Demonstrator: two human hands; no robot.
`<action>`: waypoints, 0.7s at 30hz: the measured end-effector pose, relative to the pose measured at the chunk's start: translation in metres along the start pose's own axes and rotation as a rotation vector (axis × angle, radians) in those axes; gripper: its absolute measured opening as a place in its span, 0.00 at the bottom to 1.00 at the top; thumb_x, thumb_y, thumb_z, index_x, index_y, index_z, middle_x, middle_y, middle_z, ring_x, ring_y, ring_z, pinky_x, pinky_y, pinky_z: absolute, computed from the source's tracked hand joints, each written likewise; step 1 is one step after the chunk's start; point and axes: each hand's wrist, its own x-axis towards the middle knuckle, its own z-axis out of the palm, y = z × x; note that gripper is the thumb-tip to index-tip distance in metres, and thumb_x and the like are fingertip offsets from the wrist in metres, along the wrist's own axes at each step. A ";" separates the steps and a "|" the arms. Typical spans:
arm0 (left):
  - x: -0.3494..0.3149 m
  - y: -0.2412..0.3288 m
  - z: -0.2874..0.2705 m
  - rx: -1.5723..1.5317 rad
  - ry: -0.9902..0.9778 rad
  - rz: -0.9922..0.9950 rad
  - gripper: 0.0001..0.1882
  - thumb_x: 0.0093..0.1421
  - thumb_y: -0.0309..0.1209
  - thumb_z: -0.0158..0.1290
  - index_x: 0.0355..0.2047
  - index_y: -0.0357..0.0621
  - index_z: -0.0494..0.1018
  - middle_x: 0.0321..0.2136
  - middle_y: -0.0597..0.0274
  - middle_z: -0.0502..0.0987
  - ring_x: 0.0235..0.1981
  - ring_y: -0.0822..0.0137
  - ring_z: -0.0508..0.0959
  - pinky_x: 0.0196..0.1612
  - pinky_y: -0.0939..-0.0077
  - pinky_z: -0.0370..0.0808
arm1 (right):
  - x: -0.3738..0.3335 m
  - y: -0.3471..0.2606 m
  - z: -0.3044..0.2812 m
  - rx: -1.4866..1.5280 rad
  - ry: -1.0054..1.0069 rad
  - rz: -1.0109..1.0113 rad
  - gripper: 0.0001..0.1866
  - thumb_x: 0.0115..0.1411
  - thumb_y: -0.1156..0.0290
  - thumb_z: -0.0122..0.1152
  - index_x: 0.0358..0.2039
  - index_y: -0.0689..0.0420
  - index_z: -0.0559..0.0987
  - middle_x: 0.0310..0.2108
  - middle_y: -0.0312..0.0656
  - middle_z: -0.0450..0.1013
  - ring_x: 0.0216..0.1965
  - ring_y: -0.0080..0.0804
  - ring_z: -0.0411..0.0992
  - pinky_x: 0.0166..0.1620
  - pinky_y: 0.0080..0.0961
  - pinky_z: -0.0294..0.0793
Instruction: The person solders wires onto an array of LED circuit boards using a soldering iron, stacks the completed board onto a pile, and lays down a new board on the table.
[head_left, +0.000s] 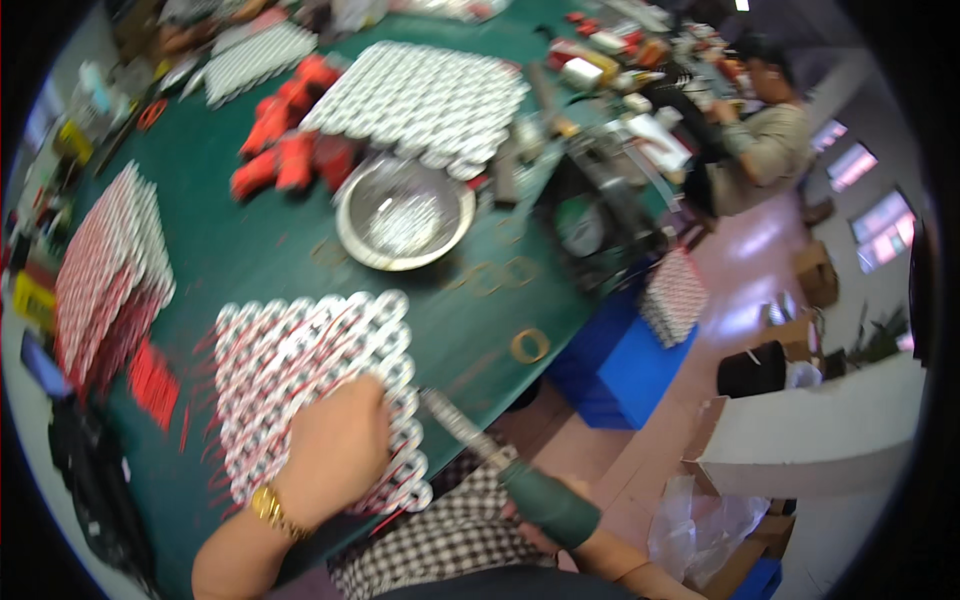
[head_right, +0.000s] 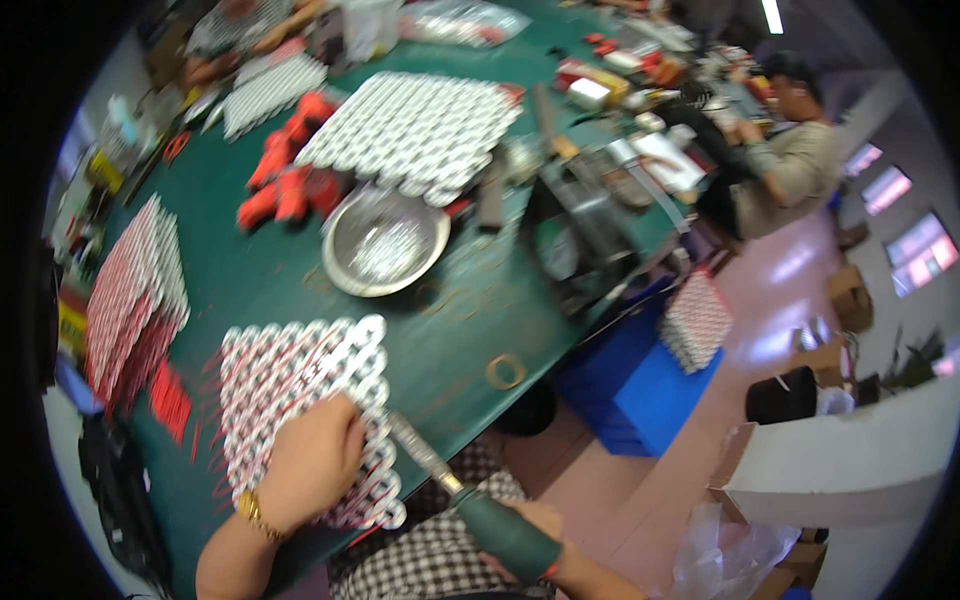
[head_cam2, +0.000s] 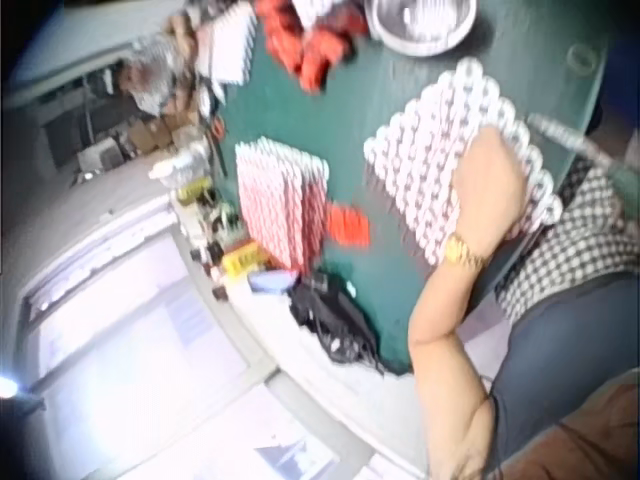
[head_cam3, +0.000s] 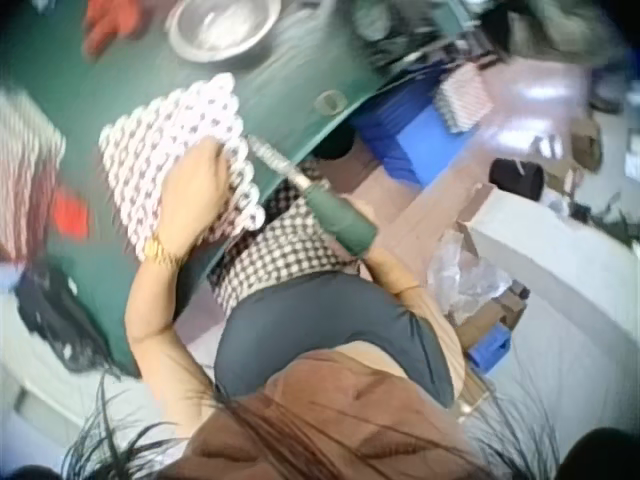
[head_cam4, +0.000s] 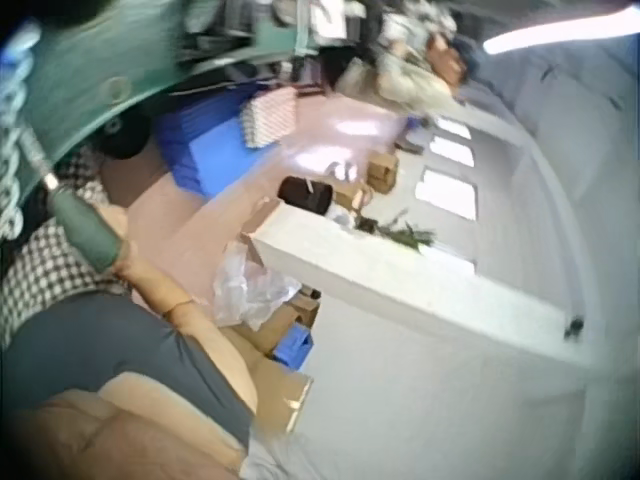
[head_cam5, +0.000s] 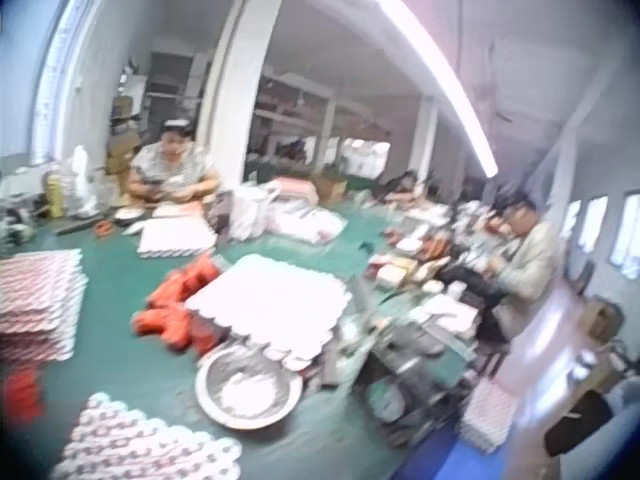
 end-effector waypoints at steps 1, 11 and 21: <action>-0.002 0.004 -0.007 -0.003 -0.032 -0.036 0.07 0.60 0.31 0.51 0.30 0.40 0.70 0.24 0.47 0.75 0.28 0.44 0.76 0.31 0.53 0.72 | 0.004 0.002 -0.002 0.228 -0.030 0.012 0.20 0.48 0.66 0.69 0.41 0.60 0.80 0.32 0.41 0.79 0.27 0.36 0.79 0.31 0.26 0.79; -0.010 0.004 -0.044 0.006 0.294 0.058 0.10 0.67 0.28 0.46 0.43 0.34 0.69 0.34 0.41 0.74 0.36 0.45 0.74 0.41 0.59 0.70 | 0.018 0.001 0.006 0.702 0.112 0.149 0.13 0.61 0.70 0.60 0.42 0.65 0.77 0.31 0.40 0.77 0.31 0.27 0.76 0.37 0.23 0.78; -0.009 0.007 -0.031 -0.183 0.298 0.232 0.02 0.60 0.24 0.57 0.31 0.38 0.76 0.23 0.59 0.75 0.22 0.65 0.74 0.27 0.73 0.70 | 0.032 -0.014 -0.006 1.033 0.033 0.241 0.28 0.62 0.71 0.58 0.61 0.58 0.64 0.40 0.40 0.72 0.41 0.28 0.73 0.39 0.22 0.74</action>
